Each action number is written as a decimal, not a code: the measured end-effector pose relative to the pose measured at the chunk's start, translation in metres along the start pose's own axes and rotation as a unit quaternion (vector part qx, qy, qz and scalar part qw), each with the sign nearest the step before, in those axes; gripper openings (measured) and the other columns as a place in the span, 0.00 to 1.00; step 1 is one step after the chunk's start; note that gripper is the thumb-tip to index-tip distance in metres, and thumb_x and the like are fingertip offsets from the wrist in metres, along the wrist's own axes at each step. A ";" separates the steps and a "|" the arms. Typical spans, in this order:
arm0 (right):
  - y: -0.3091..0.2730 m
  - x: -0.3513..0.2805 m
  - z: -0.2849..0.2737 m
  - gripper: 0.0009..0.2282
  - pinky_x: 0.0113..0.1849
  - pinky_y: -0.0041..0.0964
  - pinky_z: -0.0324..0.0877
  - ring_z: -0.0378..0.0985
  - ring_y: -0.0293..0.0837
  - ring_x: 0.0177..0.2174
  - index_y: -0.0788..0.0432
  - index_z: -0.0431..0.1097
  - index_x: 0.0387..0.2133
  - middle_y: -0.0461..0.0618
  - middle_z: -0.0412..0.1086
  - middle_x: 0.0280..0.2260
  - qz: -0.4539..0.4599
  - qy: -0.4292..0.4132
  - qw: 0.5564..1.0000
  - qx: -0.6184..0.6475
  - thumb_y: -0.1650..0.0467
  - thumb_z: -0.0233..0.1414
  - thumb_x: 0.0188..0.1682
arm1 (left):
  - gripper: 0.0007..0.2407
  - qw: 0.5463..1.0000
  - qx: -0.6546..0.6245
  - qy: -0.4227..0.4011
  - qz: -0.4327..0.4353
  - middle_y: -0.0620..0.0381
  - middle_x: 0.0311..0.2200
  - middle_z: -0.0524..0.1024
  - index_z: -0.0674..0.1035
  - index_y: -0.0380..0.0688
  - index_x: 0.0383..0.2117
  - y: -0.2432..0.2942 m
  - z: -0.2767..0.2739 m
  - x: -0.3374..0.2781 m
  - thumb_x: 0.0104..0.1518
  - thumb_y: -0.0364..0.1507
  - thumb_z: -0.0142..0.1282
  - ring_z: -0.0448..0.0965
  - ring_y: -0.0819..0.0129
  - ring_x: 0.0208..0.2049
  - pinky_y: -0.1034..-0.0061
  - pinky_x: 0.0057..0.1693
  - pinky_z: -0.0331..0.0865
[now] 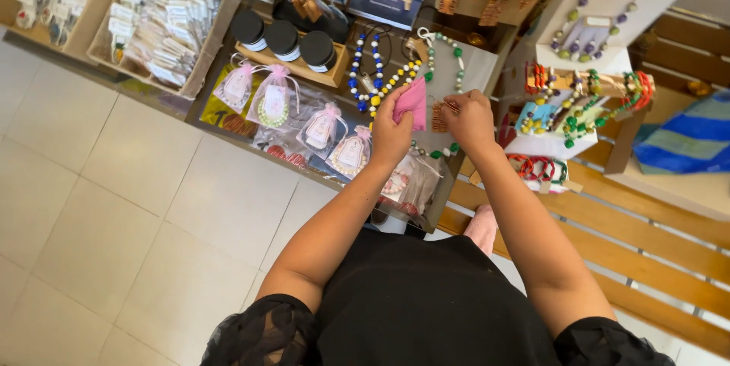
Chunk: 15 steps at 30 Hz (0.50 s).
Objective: Cleaning and dusting various souvenir items like necklaces and keychains on a display table.
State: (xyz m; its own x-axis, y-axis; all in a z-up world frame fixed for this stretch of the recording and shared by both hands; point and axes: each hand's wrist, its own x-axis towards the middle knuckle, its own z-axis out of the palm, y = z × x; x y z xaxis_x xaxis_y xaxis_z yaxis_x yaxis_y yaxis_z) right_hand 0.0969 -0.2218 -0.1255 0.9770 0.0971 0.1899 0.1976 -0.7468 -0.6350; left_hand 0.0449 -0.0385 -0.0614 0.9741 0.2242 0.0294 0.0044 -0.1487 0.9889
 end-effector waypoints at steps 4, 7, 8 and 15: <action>-0.010 0.017 0.013 0.12 0.46 0.52 0.66 0.69 0.59 0.43 0.57 0.81 0.39 0.58 0.71 0.40 -0.046 0.006 0.996 -0.075 0.66 0.64 0.43 | 0.19 1.000 0.018 0.020 0.004 0.49 0.51 0.76 0.76 0.41 0.57 0.003 -0.014 -0.005 0.57 0.21 0.49 0.79 0.65 0.47 0.75 0.51 0.73; -0.010 0.026 0.022 0.11 0.47 0.51 0.64 0.68 0.57 0.45 0.55 0.82 0.36 0.54 0.71 0.41 -0.052 -0.011 0.993 -0.109 0.65 0.65 0.41 | 0.19 1.000 -0.005 0.015 0.012 0.48 0.52 0.76 0.75 0.40 0.57 -0.004 -0.022 -0.010 0.58 0.20 0.49 0.78 0.64 0.49 0.74 0.54 0.73; -0.010 0.029 0.024 0.08 0.47 0.50 0.64 0.69 0.56 0.45 0.53 0.82 0.32 0.52 0.71 0.41 -0.029 -0.036 0.990 -0.130 0.66 0.64 0.42 | 0.19 1.000 -0.018 0.017 0.019 0.48 0.53 0.76 0.75 0.40 0.57 -0.006 -0.023 -0.012 0.57 0.20 0.49 0.78 0.64 0.50 0.74 0.55 0.73; -0.002 0.030 0.028 0.06 0.46 0.52 0.64 0.69 0.56 0.43 0.55 0.82 0.30 0.50 0.76 0.38 -0.015 -0.040 0.994 -0.105 0.66 0.63 0.45 | 0.19 0.999 -0.041 0.013 0.018 0.49 0.54 0.75 0.75 0.40 0.57 -0.010 -0.027 -0.017 0.58 0.20 0.48 0.79 0.64 0.52 0.74 0.56 0.73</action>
State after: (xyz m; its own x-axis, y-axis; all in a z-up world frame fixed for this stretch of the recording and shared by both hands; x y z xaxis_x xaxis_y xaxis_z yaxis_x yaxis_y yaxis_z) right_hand 0.1275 -0.1989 -0.1391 0.9760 0.1660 0.1413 0.2131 -0.8631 -0.4579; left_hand 0.0217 -0.0146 -0.0679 0.9671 0.2451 0.0686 -0.0510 -0.0775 0.9957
